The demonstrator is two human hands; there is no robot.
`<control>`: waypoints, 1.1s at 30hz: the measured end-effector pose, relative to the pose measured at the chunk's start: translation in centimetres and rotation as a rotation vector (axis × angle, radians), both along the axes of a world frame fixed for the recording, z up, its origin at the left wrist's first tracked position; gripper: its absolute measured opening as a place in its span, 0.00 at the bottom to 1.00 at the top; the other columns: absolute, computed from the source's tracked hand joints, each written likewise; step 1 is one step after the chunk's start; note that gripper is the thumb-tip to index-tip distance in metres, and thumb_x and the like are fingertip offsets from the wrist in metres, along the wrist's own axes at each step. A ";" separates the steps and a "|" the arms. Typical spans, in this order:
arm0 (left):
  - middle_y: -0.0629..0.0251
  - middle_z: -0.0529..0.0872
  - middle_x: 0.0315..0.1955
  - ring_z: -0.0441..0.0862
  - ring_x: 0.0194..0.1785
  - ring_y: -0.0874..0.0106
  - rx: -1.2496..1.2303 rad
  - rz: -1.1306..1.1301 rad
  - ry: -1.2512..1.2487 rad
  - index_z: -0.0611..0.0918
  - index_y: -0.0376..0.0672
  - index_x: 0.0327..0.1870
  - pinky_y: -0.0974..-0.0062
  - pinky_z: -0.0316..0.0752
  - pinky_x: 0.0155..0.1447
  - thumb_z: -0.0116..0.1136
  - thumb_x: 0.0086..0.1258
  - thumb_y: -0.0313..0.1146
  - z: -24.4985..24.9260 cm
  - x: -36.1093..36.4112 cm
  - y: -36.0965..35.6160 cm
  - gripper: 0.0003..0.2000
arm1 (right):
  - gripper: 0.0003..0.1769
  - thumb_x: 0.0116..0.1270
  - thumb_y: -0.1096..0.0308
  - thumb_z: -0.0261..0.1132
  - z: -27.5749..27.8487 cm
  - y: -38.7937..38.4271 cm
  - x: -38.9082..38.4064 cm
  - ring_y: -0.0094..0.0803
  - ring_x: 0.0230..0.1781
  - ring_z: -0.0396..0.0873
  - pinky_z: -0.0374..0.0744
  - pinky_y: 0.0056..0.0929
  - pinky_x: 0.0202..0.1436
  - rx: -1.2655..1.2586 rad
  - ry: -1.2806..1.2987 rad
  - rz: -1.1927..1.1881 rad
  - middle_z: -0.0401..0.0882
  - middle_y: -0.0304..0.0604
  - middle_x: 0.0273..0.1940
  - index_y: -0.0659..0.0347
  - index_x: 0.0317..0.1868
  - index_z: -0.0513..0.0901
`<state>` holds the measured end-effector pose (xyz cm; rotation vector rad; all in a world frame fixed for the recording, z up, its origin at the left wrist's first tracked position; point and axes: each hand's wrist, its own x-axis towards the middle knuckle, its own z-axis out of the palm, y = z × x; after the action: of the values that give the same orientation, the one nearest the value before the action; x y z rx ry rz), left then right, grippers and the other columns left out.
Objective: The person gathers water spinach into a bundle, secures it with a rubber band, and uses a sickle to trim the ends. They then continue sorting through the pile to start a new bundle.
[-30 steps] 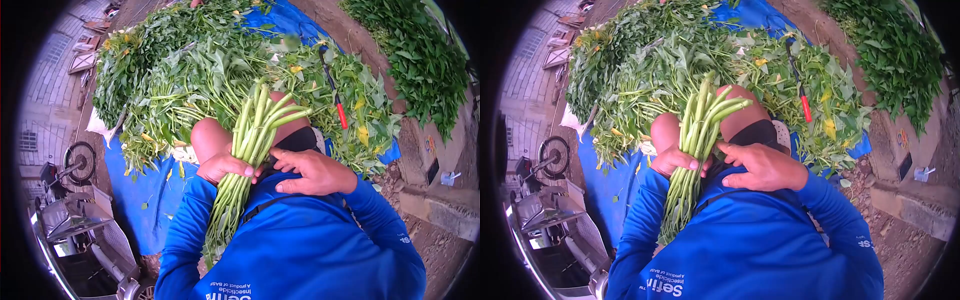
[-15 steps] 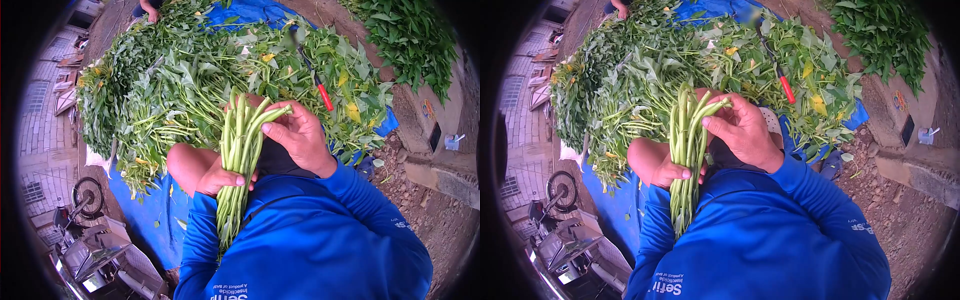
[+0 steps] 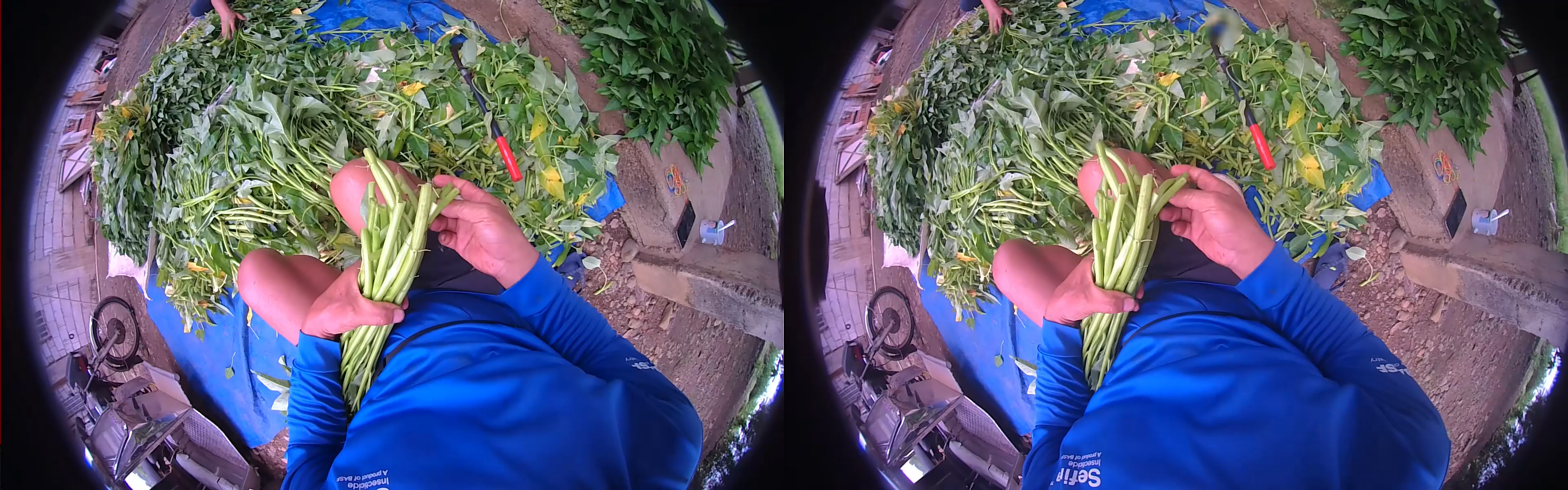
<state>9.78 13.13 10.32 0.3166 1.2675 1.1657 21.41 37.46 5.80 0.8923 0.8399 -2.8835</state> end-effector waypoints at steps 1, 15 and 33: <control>0.63 0.88 0.42 0.86 0.43 0.72 0.009 -0.013 0.006 0.80 0.36 0.64 0.73 0.82 0.49 0.78 0.55 0.22 0.0 -0.1 0.1 0.32 | 0.26 0.79 0.73 0.66 -1.0 0.5 -0.5 0.29 0.48 0.86 0.81 0.31 0.51 -0.023 0.016 0.015 0.88 0.39 0.54 0.59 0.75 0.73; 0.59 0.78 0.75 0.73 0.76 0.68 0.134 -0.057 0.157 0.61 0.34 0.85 0.68 0.62 0.85 0.82 0.57 0.26 -2.0 1.3 2.5 0.53 | 0.17 0.71 0.72 0.74 3.0 8.7 -4.9 0.32 0.48 0.83 0.82 0.31 0.53 1.484 0.211 0.373 0.86 0.42 0.49 0.60 0.60 0.90; 0.61 0.82 0.69 0.74 0.74 0.70 0.084 0.017 0.138 0.68 0.35 0.81 0.69 0.67 0.81 0.84 0.56 0.27 -2.0 0.0 1.9 0.49 | 0.13 0.61 0.69 0.74 6.6 -0.5 -2.2 0.51 0.59 0.76 0.75 0.49 0.64 1.919 0.518 0.650 0.79 0.49 0.56 0.61 0.44 0.84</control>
<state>9.74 15.07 8.27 0.4556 1.3452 1.2306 19.20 36.99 12.44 -0.3946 3.0271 -0.9913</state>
